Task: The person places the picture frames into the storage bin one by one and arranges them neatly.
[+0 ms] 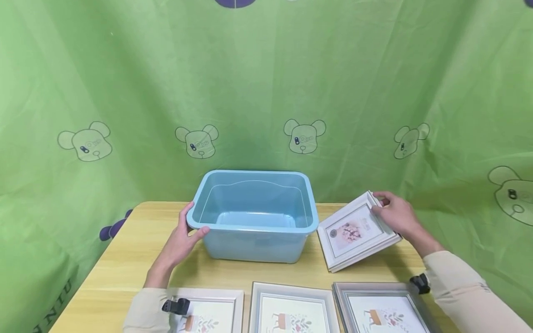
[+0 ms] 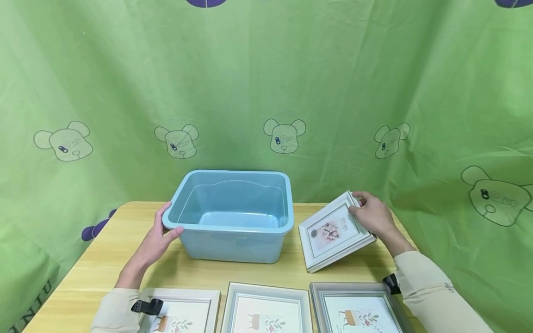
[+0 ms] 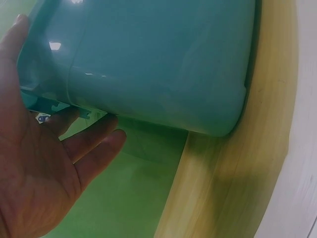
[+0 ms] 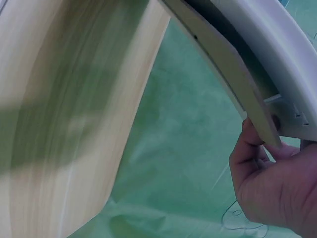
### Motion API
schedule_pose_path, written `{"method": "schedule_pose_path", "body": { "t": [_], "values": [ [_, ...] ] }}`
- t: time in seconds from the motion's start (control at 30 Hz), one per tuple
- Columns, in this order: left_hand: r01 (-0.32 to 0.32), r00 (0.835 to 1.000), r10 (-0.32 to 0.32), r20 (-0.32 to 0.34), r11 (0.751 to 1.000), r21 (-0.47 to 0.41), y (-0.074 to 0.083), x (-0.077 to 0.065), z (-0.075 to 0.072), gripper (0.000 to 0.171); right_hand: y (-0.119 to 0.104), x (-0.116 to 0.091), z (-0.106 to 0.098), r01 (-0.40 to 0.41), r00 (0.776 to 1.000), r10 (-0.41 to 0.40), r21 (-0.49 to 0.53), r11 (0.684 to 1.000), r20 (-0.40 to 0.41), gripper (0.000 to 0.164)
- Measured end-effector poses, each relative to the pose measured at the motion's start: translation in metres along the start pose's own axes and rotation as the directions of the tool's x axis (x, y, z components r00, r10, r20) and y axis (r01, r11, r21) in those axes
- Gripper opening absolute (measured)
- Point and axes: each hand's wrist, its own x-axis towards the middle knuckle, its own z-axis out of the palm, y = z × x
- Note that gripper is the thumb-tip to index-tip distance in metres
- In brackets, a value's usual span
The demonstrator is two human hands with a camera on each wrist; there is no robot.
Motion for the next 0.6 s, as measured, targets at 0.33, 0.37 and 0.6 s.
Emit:
{"method": "schedule_pose_path", "body": {
  "t": [0.33,0.37,0.6],
  "values": [
    [0.0,1.0,0.0,0.001,1.0,0.0,0.001,0.001,0.002,0.087,-0.014,-0.005,-0.006,-0.027,0.999,0.028,0.008,1.0,-0.036,0.061],
    [-0.003,1.0,0.003,0.0,1.0,0.001,0.002,0.001,0.002,0.087,-0.014,-0.005,-0.007,-0.027,0.998,0.027,0.006,1.0,-0.049,0.06],
    [0.002,1.0,-0.002,0.004,1.0,0.003,0.004,-0.001,0.002,0.087,-0.023,-0.007,-0.015,-0.033,0.994,0.035,0.016,0.999,-0.106,0.059]
  ]
}}
